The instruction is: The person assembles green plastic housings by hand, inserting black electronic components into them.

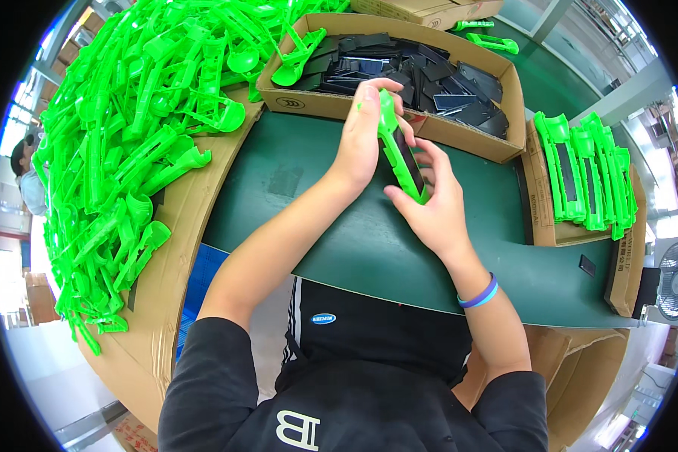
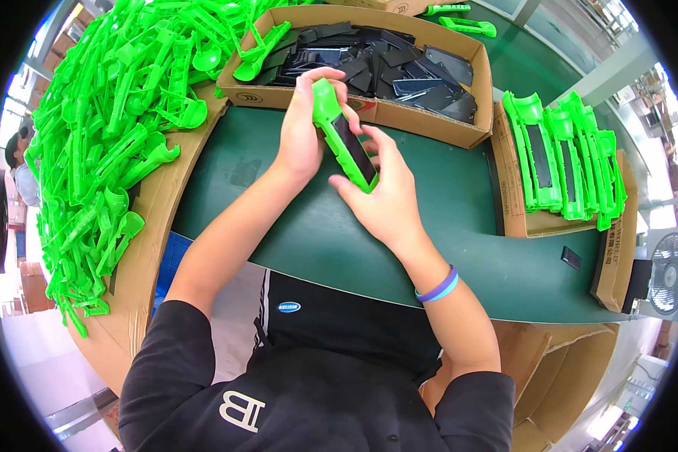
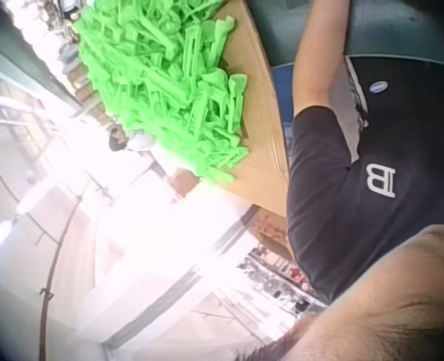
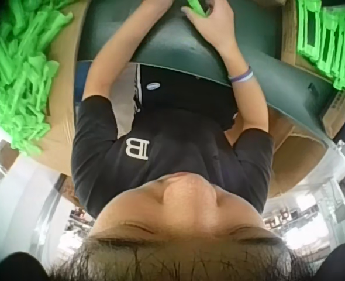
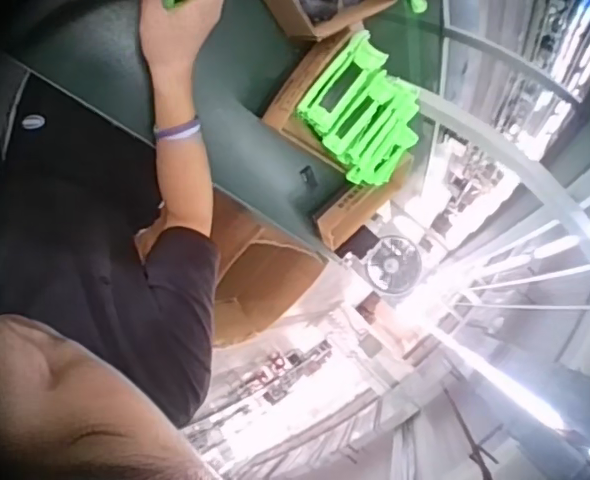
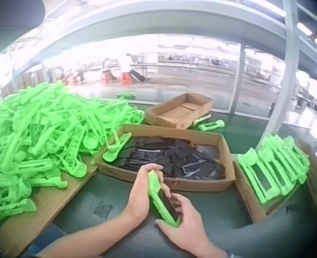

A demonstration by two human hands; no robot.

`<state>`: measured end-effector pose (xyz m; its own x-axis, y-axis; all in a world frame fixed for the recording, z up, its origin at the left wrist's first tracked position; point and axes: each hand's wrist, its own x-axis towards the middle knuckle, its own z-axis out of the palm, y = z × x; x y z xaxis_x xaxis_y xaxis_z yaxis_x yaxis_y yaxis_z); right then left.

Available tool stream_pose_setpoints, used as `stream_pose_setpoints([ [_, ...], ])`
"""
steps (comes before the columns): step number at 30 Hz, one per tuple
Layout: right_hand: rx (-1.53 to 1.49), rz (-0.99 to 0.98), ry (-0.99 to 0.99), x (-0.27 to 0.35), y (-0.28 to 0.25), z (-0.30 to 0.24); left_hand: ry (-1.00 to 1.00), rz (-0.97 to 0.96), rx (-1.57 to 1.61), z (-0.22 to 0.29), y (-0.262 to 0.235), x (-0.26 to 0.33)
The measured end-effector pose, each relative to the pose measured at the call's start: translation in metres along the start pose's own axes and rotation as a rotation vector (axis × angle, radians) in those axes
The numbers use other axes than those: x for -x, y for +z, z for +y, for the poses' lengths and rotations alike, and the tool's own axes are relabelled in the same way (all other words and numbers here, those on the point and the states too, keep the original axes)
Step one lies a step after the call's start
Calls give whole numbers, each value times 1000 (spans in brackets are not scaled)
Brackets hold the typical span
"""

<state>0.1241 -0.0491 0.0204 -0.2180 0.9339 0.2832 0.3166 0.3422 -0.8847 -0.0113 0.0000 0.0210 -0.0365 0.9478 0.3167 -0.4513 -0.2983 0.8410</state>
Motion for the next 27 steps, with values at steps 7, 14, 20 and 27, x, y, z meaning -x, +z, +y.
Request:
stream_pose_setpoints([
  [7,-585,-188,364,-8,-11,13,-50,96,129,6,1,-1],
  [14,-533,-180,426,-8,-4,10,-154,-66,437,5,1,4],
  [20,-514,-177,424,-8,-7,14,-191,-14,451,1,-1,3],
  [27,-279,-41,294,-9,-3,17,-66,81,334,2,18,12],
])
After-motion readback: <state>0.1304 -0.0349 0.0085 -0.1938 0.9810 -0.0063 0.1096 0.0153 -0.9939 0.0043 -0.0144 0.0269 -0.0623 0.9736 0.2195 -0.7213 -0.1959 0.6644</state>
